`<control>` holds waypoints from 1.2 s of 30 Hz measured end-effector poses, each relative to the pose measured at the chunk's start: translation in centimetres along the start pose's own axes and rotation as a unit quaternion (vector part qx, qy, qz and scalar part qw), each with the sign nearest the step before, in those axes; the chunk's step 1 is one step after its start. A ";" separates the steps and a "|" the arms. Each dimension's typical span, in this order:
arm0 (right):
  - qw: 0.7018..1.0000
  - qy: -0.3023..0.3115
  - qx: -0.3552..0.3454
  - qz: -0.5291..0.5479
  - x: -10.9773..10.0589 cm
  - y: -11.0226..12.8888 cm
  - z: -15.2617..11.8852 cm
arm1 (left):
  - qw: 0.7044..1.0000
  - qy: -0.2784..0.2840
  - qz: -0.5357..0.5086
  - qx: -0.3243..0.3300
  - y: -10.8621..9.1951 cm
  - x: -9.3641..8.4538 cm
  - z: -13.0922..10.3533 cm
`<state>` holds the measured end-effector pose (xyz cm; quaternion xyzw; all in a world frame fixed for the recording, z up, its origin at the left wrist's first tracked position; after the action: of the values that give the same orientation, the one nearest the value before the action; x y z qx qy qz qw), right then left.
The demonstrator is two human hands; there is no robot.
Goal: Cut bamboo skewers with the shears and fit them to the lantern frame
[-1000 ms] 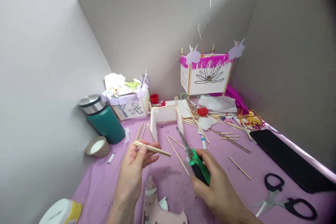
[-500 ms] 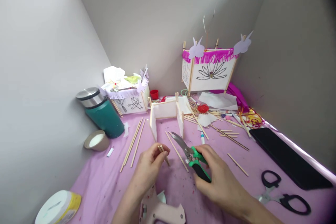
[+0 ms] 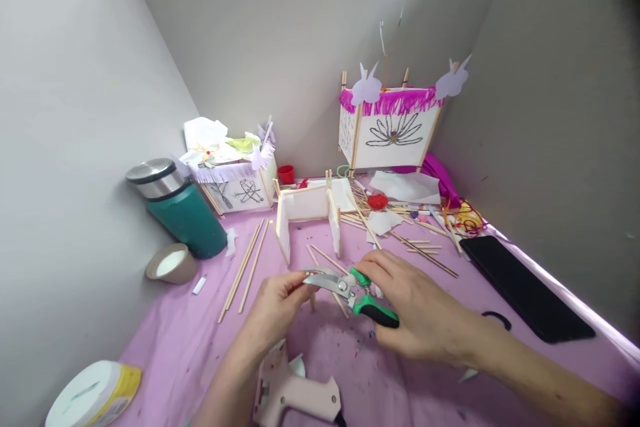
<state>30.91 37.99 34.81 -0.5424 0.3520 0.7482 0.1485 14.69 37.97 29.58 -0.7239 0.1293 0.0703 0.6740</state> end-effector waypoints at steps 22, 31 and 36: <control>0.997 0.018 -0.060 -0.040 -1.1 1.2 1.0 | 0.997 0.073 -0.019 0.000 0.0 0.3 0.1; 0.997 0.033 -0.054 -0.047 -1.0 1.5 0.9 | 0.996 0.083 -0.014 0.019 0.2 0.4 0.2; 0.996 0.032 -0.058 -0.055 -0.9 1.4 0.8 | 0.993 0.111 -0.028 0.009 0.1 0.7 0.2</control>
<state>29.80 37.66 36.29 -0.5922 0.2827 0.7402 0.1461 15.36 38.13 29.24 -0.7246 0.1838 -0.0301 0.6636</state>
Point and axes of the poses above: each hand's wrist, its own z-axis towards the middle knuckle, its own x-axis out of the palm, y = z × x, the point moved 9 cm from there along z, towards the middle knuckle, and after that the axes turned 7 degrees about -z, right-handed, at the moved point
